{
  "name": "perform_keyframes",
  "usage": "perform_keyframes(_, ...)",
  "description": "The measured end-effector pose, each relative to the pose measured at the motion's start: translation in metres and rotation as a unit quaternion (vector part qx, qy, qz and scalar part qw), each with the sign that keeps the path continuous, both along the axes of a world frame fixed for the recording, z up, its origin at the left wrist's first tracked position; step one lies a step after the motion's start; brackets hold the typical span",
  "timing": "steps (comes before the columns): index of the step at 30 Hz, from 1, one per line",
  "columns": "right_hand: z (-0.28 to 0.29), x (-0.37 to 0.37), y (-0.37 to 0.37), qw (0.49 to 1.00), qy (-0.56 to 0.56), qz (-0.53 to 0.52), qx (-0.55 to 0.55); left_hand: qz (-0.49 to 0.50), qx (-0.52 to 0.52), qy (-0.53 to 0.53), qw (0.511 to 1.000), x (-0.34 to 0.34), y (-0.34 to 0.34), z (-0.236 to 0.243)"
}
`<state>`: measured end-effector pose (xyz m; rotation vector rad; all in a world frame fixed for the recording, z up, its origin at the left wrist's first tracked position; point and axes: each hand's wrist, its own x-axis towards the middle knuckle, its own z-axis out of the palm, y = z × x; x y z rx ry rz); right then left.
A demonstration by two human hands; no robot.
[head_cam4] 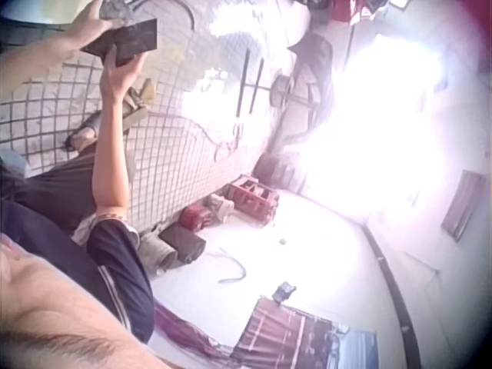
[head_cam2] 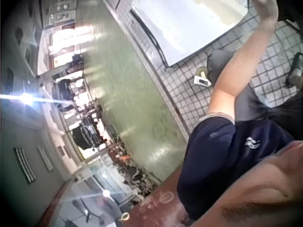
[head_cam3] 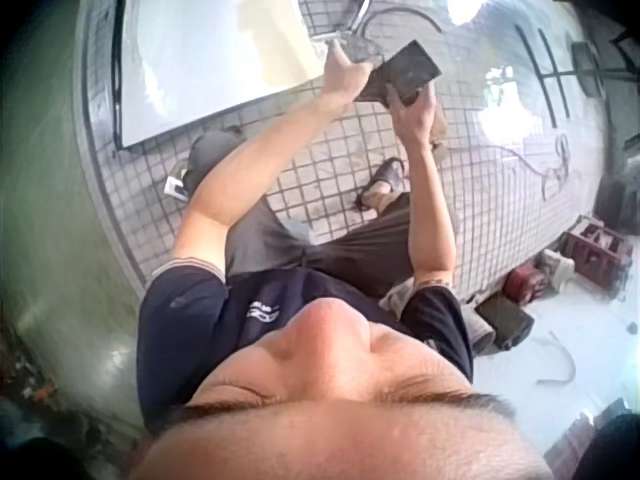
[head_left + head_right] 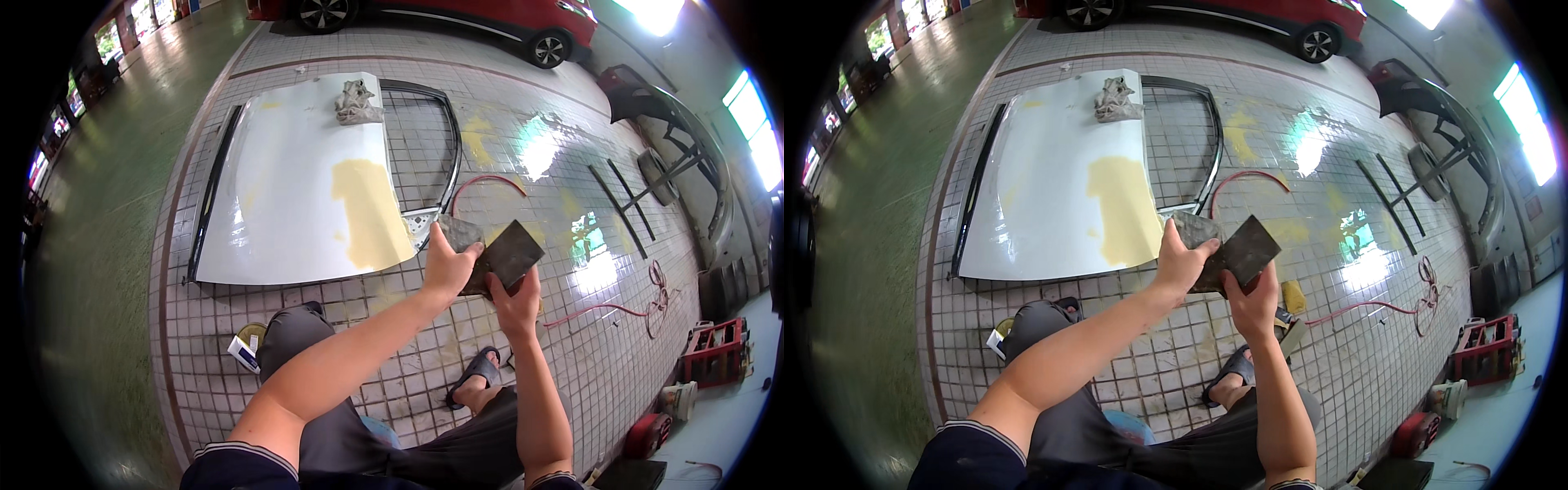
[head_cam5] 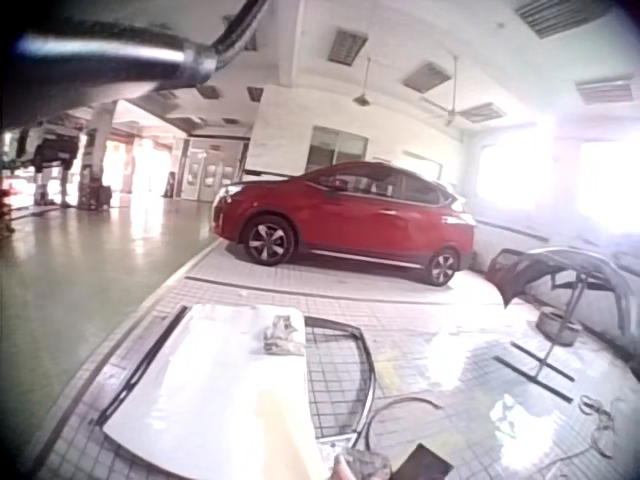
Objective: The person sits on the floor and uses two metal spreaders to mix and apply a yellow body filler onto a white car door panel. They repeatedly transfer the filler between the spreaders and spread it across the surface of the panel.
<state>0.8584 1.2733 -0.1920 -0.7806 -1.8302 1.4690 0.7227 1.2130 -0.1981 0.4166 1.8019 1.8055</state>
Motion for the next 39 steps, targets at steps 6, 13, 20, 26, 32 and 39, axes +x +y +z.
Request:
perform_keyframes(6, 0.001, 0.007, 0.006, 0.997, -0.008, 0.047, 0.052, -0.084, 0.088, 0.023, 0.992, -0.010, 0.000, -0.002)
perform_keyframes(13, 0.009, 0.010, 0.011, 0.992, -0.024, 0.125, 0.015, -0.095, 0.116, 0.109, 0.983, -0.011, 0.001, -0.008)
perform_keyframes(20, 0.004, 0.017, 0.022, 0.978, -0.094, 0.180, 0.039, -0.154, 0.103, 0.148, 0.971, -0.010, -0.011, 0.013)
perform_keyframes(26, 0.009, 0.016, 0.018, 0.965, -0.109, 0.233, -0.043, -0.235, 0.170, 0.140, 0.947, -0.015, -0.014, 0.010)
perform_keyframes(32, 0.005, 0.014, 0.012, 0.966, -0.172, 0.188, 0.034, -0.268, 0.133, 0.163, 0.940, -0.013, -0.015, 0.014)
perform_keyframes(39, 0.027, 0.023, 0.043, 0.979, -0.024, 0.004, -0.202, -0.118, 0.128, 0.136, 0.975, -0.030, -0.007, 0.022)
